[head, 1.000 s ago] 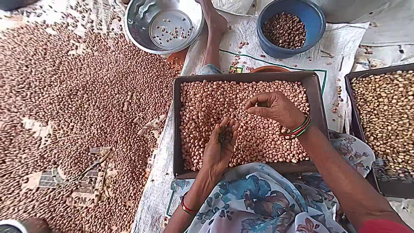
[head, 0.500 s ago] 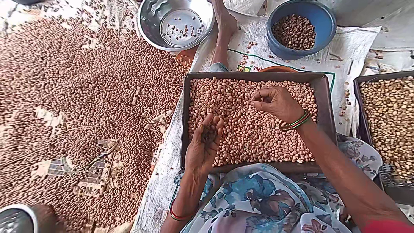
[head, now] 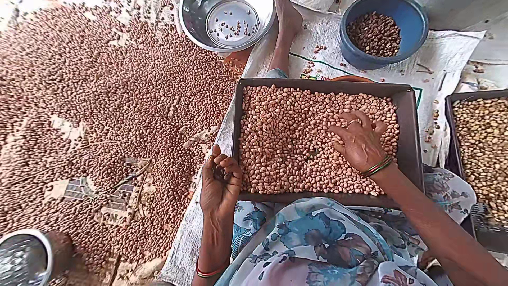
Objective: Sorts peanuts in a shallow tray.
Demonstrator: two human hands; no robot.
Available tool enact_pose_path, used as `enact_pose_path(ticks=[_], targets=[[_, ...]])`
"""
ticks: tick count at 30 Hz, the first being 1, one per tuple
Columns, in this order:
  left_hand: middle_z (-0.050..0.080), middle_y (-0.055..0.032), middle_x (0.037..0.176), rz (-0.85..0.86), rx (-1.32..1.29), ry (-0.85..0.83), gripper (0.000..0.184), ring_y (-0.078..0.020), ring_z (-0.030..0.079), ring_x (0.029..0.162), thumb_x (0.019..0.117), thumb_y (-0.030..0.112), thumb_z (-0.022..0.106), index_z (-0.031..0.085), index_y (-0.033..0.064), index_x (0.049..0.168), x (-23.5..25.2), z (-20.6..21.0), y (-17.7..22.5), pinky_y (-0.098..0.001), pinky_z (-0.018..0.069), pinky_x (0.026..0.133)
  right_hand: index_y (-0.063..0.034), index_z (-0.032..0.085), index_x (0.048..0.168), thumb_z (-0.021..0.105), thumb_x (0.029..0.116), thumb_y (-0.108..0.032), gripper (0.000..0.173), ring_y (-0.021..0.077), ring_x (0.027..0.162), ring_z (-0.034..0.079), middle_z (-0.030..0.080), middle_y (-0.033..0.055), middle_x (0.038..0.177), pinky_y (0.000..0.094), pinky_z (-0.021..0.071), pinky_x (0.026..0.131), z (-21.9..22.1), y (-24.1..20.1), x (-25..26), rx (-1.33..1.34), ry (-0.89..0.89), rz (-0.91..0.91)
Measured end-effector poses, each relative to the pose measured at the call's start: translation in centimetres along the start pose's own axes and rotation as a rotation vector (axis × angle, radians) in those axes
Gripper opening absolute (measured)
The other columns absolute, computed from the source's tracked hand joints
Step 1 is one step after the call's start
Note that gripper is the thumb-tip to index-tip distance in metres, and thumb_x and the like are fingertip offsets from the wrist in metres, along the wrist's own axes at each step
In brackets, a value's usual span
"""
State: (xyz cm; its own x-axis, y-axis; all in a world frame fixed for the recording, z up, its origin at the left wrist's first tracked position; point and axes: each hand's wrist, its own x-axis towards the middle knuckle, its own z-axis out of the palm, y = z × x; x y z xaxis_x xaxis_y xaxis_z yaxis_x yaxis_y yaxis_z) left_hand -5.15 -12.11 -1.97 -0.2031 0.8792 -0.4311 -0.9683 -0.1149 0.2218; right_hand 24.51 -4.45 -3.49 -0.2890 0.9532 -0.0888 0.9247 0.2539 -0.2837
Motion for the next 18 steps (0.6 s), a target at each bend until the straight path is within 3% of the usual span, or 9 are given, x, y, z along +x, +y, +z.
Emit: enact_pose_path(ticks=[2,4,7,11,14,16,18], targets=[[0.064,0.0000,0.070,0.022,-0.008,-0.014,0.040,-0.0056,0.065,0.059,0.1096,0.021,0.028,0.063,0.0059,0.099,0.2,-0.3,0.5,-0.0151,0.0562,0.058,-0.0021,0.078,0.103,0.071,0.0899,-0.001,0.015,0.0461,0.107,0.067,0.072,0.0243,0.112,0.0637,0.0491,0.084,0.8,-2.0,-0.3,0.161,0.128,-0.182],[0.064,-0.0002,0.069,0.026,-0.010,-0.008,0.041,-0.0059,0.065,0.059,0.1099,0.022,0.028,0.063,0.0061,0.097,0.3,-0.3,0.4,-0.0156,0.0568,0.059,-0.0012,0.078,0.099,0.070,0.0911,-0.003,0.012,0.0375,0.087,0.073,0.075,0.0190,0.095,0.0549,0.0558,0.076,3.0,-4.5,0.1,0.343,0.116,-0.332],[0.063,0.0001,0.069,0.016,0.003,-0.011,0.041,-0.0063,0.065,0.059,0.1100,0.022,0.028,0.063,0.0069,0.095,-0.3,0.2,0.0,-0.0155,0.0566,0.059,0.0028,0.076,0.101,0.072,0.0887,-0.003,0.014,0.0396,0.086,0.072,0.073,0.0222,0.092,0.0567,0.0531,0.077,5.9,-6.9,1.0,0.280,0.018,-0.417],[0.065,-0.0016,0.072,0.003,0.028,-0.003,0.041,-0.0078,0.067,0.062,0.1100,0.021,0.029,0.064,0.0063,0.096,-1.2,0.7,-0.5,-0.0168,0.0582,0.060,0.0012,0.075,0.101,0.075,0.0895,-0.006,0.013,0.0385,0.079,0.069,0.070,0.0209,0.086,0.0559,0.0514,0.074,2.9,-5.7,1.8,0.221,-0.006,-0.268],[0.069,-0.0020,0.080,-0.046,0.149,0.020,0.042,-0.0083,0.071,0.070,0.1109,0.020,0.026,0.065,0.0077,0.101,-1.5,0.7,-1.7,-0.0197,0.0606,0.068,0.0024,0.073,0.110,0.066,0.0911,-0.003,0.021,0.0340,0.070,0.064,0.069,0.0185,0.083,0.0515,0.0501,0.069,-0.8,-5.1,2.7,0.255,0.068,-0.153],[0.071,-0.0030,0.085,-0.104,0.201,0.054,0.042,-0.0097,0.073,0.076,0.1113,0.020,0.025,0.064,0.0065,0.108,-1.6,1.0,-3.0,-0.0219,0.0619,0.072,0.0012,0.068,0.127,0.064,0.0928,-0.002,0.035,0.0376,0.075,0.066,0.070,0.0203,0.087,0.0552,0.0501,0.071,-2.5,-5.6,2.8,0.244,0.092,-0.112],[0.075,-0.0058,0.095,-0.134,0.282,0.087,0.043,-0.0128,0.075,0.084,0.1122,0.021,0.024,0.064,0.0053,0.118,-1.6,1.1,-4.0,-0.0247,0.0623,0.075,0.0002,0.069,0.127,0.062,0.0935,-0.003,0.034,0.0310,0.071,0.064,0.070,0.0173,0.086,0.0486,0.0498,0.067,-2.9,-6.1,2.5,0.353,0.103,-0.136]])
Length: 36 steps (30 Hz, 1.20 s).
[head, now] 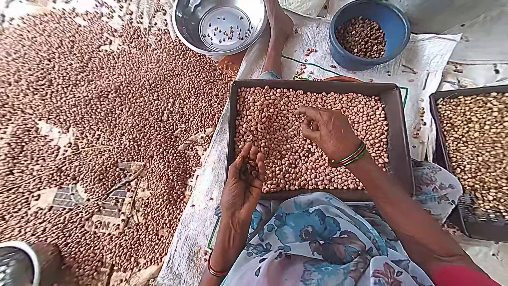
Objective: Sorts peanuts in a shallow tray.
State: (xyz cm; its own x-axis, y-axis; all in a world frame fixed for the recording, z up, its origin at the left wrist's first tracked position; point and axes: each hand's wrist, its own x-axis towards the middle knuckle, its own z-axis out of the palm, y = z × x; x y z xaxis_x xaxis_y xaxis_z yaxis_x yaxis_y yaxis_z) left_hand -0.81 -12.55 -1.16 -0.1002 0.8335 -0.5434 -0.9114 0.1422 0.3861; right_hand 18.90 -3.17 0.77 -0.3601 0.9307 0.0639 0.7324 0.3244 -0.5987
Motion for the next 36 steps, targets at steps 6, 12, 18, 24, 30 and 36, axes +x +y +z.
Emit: enact_pose_path(ticks=[6,12,18,24,30,36], targets=[[0.073,-0.0092,0.092,-0.096,-0.055,0.069,0.041,-0.0162,0.075,0.080,0.1125,0.024,0.027,0.063,0.0045,0.110,-0.1,-0.7,-1.7,-0.0263,0.0632,0.071,-0.0029,0.077,0.101,0.067,0.0971,-0.009,0.012,0.0138,0.067,0.063,0.072,0.0088,0.085,0.0316,0.0511,0.063,3.8,-0.6,-1.7,0.330,-0.117,-0.109],[0.069,-0.0050,0.079,-0.044,-0.162,0.022,0.045,-0.0113,0.072,0.071,0.1121,0.025,0.025,0.062,0.0067,0.095,-0.7,-1.5,-0.5,-0.0208,0.0613,0.068,-0.0053,0.079,0.096,0.073,0.0853,0.002,0.014,0.0440,0.116,0.062,0.072,0.0196,0.108,0.0634,0.0429,0.091,6.1,3.8,-3.9,-0.134,-0.303,-0.151],[0.067,0.0002,0.077,0.060,-0.176,-0.018,0.044,-0.0063,0.069,0.068,0.1116,0.026,0.025,0.062,0.0098,0.095,0.4,-2.2,1.4,-0.0181,0.0594,0.066,-0.0031,0.077,0.112,0.069,0.0930,0.000,0.021,0.0564,0.127,0.051,0.062,0.0300,0.132,0.0750,0.0351,0.094,-0.7,6.1,-5.1,-0.375,-0.049,0.118],[0.065,0.0006,0.073,0.045,-0.205,-0.084,0.042,-0.0052,0.067,0.063,0.1112,0.024,0.026,0.061,0.0095,0.093,0.8,-1.1,1.3,-0.0159,0.0581,0.062,-0.0061,0.076,0.113,0.070,0.0939,-0.014,0.022,0.0403,0.120,0.061,0.067,0.0199,0.125,0.0643,0.0417,0.095,6.3,2.6,-6.3,0.164,-0.421,-0.204],[0.066,-0.0005,0.071,0.124,-0.215,-0.138,0.045,-0.0051,0.067,0.061,0.1105,0.020,0.026,0.062,0.0073,0.088,0.5,-2.4,3.3,-0.0144,0.0572,0.060,-0.0142,0.082,0.102,0.081,0.0851,-0.012,0.017,0.0421,0.130,0.054,0.069,0.0153,0.126,0.0690,0.0367,0.094,-0.5,6.9,-8.4,-0.144,-0.453,0.012],[0.066,0.0003,0.074,0.205,-0.258,-0.059,0.042,-0.0037,0.066,0.061,0.1106,0.022,0.024,0.060,0.0080,0.094,2.0,-2.9,3.8,-0.0135,0.0560,0.058,0.0006,0.077,0.107,0.064,0.0970,-0.004,0.017,0.0409,0.092,0.069,0.071,0.0244,0.102,0.0554,0.0540,0.080,-0.8,8.2,-5.3,-0.118,0.041,0.025]])
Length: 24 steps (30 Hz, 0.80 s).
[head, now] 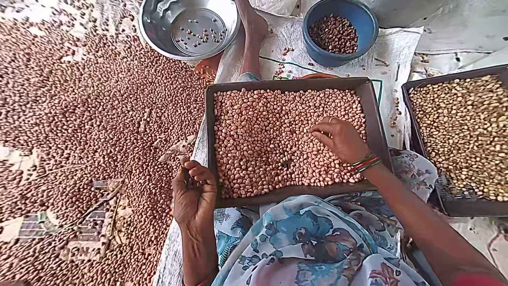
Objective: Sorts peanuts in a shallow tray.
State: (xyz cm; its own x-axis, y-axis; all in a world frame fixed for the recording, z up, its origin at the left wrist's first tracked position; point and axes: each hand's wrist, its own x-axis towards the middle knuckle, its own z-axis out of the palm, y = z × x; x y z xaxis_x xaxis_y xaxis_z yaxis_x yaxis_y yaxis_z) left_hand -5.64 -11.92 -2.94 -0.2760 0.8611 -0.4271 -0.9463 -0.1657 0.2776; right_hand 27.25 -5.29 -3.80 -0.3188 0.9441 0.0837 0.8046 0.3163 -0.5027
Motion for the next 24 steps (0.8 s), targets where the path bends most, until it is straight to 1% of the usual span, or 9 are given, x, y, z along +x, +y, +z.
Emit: enact_pose_path(ticks=[4,7,11,13,14,16,18,21,24], targets=[[0.065,0.0015,0.073,-0.101,0.051,-0.083,0.042,-0.0036,0.065,0.061,0.1108,0.024,0.027,0.062,0.0098,0.092,-1.0,2.0,-2.0,-0.0137,0.0561,0.059,0.0062,0.074,0.103,0.066,0.0956,-0.008,0.018,0.0465,0.090,0.070,0.070,0.0286,0.098,0.0596,0.0539,0.078,5.3,-0.2,3.1,-0.135,0.013,-0.065],[0.067,0.0009,0.078,-0.148,0.176,-0.054,0.040,-0.0049,0.067,0.066,0.1107,0.021,0.028,0.064,0.0095,0.098,-1.3,3.2,-3.7,-0.0163,0.0582,0.064,0.0065,0.073,0.104,0.065,0.0952,-0.005,0.016,0.0463,0.090,0.070,0.070,0.0285,0.098,0.0600,0.0526,0.079,4.2,-1.1,4.1,-0.096,-0.062,0.006],[0.074,-0.0085,0.108,-0.277,0.362,-0.053,0.042,-0.0172,0.074,0.098,0.1124,0.021,0.023,0.061,0.0049,0.124,-0.5,2.4,-6.5,-0.0283,0.0604,0.086,-0.0013,0.071,0.107,0.072,0.0902,-0.007,0.018,0.0004,0.066,0.056,0.066,0.0007,0.089,0.0154,0.0484,0.061,-0.4,-3.8,4.4,0.577,-0.163,-0.038],[0.073,-0.0092,0.109,-0.350,0.335,-0.012,0.041,-0.0181,0.074,0.099,0.1127,0.024,0.026,0.061,0.0058,0.123,-0.3,1.9,-8.4,-0.0287,0.0605,0.085,0.0001,0.067,0.114,0.069,0.0910,-0.008,0.024,-0.0041,0.075,0.060,0.066,-0.0017,0.096,0.0112,0.0519,0.068,-0.1,-5.0,4.8,0.808,-0.185,-0.099],[0.073,-0.0071,0.105,-0.362,0.302,0.030,0.038,-0.0156,0.074,0.095,0.1125,0.024,0.028,0.062,0.0076,0.119,-0.4,1.9,-9.2,-0.0265,0.0607,0.082,-0.0003,0.069,0.114,0.066,0.0925,-0.010,0.024,-0.0006,0.082,0.062,0.069,0.0014,0.102,0.0151,0.0520,0.074,1.0,-5.4,5.0,0.752,-0.141,-0.113],[0.070,-0.0007,0.089,-0.359,0.220,0.080,0.035,-0.0074,0.071,0.077,0.1117,0.026,0.030,0.062,0.0125,0.105,-0.8,2.0,-9.7,-0.0184,0.0598,0.070,-0.0004,0.071,0.121,0.068,0.0943,-0.012,0.030,0.0243,0.113,0.065,0.068,0.0164,0.125,0.0419,0.0516,0.096,4.4,-6.0,5.0,0.569,-0.133,-0.134],[0.063,0.0030,0.073,-0.335,0.086,0.067,0.040,-0.0029,0.066,0.064,0.1111,0.029,0.030,0.060,0.0142,0.089,-1.2,2.3,-8.8,-0.0141,0.0571,0.061,-0.0036,0.074,0.120,0.079,0.0863,-0.013,0.035,0.0418,0.129,0.055,0.061,0.0217,0.136,0.0649,0.0445,0.098,8.2,-6.5,3.9,0.390,-0.207,-0.259],[0.060,0.0041,0.063,-0.258,-0.066,-0.082,0.046,-0.0016,0.061,0.054,0.1107,0.028,0.028,0.061,0.0115,0.082,-1.2,2.1,-5.5,-0.0114,0.0521,0.053,-0.0129,0.080,0.105,0.085,0.0750,-0.009,0.031,0.0469,0.141,0.042,0.066,0.0165,0.133,0.0767,0.0316,0.097,8.5,-6.2,3.5,0.124,-0.287,-0.329],[0.062,0.0004,0.066,-0.130,-0.112,-0.180,0.039,-0.0039,0.063,0.055,0.1091,0.023,0.030,0.061,0.0063,0.092,-0.7,1.3,-1.7,-0.0132,0.0538,0.054,-0.0115,0.080,0.110,0.076,0.0821,0.003,0.032,0.0517,0.149,0.027,0.058,0.0203,0.145,0.0829,0.0183,0.104,3.9,-3.2,5.5,-0.087,-0.282,-0.066]])
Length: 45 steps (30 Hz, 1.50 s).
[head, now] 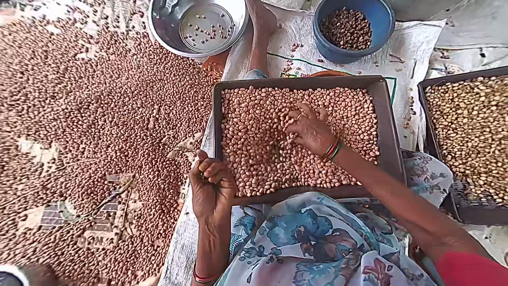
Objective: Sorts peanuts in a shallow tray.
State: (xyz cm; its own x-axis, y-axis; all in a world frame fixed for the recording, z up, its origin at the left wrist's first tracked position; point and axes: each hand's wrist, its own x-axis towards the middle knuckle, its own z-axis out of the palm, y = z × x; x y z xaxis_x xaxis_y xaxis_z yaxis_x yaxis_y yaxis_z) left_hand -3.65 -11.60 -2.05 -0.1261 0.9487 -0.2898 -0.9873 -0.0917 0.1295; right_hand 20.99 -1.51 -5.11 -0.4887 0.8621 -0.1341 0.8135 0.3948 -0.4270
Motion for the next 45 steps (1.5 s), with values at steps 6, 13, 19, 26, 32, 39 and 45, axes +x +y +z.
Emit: enact_pose_path(ticks=[6,13,19,26,32,39,45], targets=[[0.063,0.0010,0.072,0.320,0.007,0.089,0.038,-0.0024,0.061,0.058,0.1090,0.018,0.026,0.057,0.0065,0.092,1.7,-1.7,4.5,-0.0124,0.0522,0.056,-0.0188,0.077,0.118,0.064,0.0863,0.008,0.044,0.0459,0.142,0.044,0.061,0.0120,0.145,0.0715,0.0397,0.094,0.5,-1.0,-4.0,0.019,0.030,-0.278],[0.062,-0.0003,0.073,0.324,-0.004,0.048,0.036,-0.0032,0.061,0.060,0.1085,0.017,0.028,0.058,0.0062,0.093,2.0,-2.5,6.1,-0.0124,0.0514,0.057,-0.0049,0.078,0.080,0.064,0.0789,0.017,0.025,0.0498,0.131,0.052,0.074,0.0170,0.109,0.0767,0.0299,0.096,-0.9,4.5,-10.1,-0.088,0.072,-0.072],[0.063,-0.0020,0.073,0.251,-0.039,0.031,0.038,-0.0060,0.063,0.061,0.1076,0.015,0.025,0.058,0.0033,0.092,1.9,-3.1,5.8,-0.0148,0.0538,0.060,0.0034,0.074,0.108,0.056,0.0988,0.001,0.021,0.0520,0.104,0.065,0.068,0.0315,0.115,0.0689,0.0465,0.087,-6.4,6.9,-10.1,-0.096,0.387,0.362],[0.065,-0.0031,0.071,-0.053,-0.018,0.011,0.037,-0.0070,0.066,0.061,0.1070,0.015,0.031,0.062,0.0028,0.090,1.2,-0.6,0.9,-0.0149,0.0557,0.059,0.0061,0.072,0.104,0.066,0.0969,-0.007,0.016,0.0504,0.098,0.067,0.069,0.0304,0.102,0.0651,0.0483,0.085,-1.5,8.0,-7.6,-0.148,0.265,0.349],[0.062,-0.0003,0.068,-0.224,0.096,0.121,0.040,-0.0056,0.064,0.057,0.1092,0.020,0.029,0.061,0.0081,0.088,1.0,1.0,-4.1,-0.0141,0.0551,0.054,0.0085,0.071,0.104,0.066,0.0984,-0.009,0.019,0.0343,0.080,0.064,0.067,0.0256,0.095,0.0506,0.0511,0.077,-4.1,9.2,-9.1,0.154,0.420,0.432],[0.063,-0.0016,0.071,-0.310,0.060,0.117,0.038,-0.0072,0.066,0.060,0.1083,0.019,0.031,0.061,0.0066,0.089,1.0,0.9,-5.6,-0.0157,0.0573,0.058,-0.0116,0.059,0.095,0.039,0.1022,-0.001,0.023,-0.0028,0.059,0.057,0.065,-0.0078,0.078,0.0118,0.0487,0.056,-2.1,7.6,-11.6,1.199,0.397,0.494],[0.064,-0.0029,0.071,-0.279,0.051,0.095,0.039,-0.0084,0.067,0.060,0.1077,0.016,0.032,0.063,0.0051,0.087,0.8,0.2,-4.2,-0.0161,0.0572,0.058,0.0025,0.074,0.106,0.080,0.0863,-0.006,0.022,0.0285,0.064,0.055,0.062,0.0165,0.075,0.0476,0.0462,0.065,0.3,5.8,-13.5,0.228,0.306,0.387]])
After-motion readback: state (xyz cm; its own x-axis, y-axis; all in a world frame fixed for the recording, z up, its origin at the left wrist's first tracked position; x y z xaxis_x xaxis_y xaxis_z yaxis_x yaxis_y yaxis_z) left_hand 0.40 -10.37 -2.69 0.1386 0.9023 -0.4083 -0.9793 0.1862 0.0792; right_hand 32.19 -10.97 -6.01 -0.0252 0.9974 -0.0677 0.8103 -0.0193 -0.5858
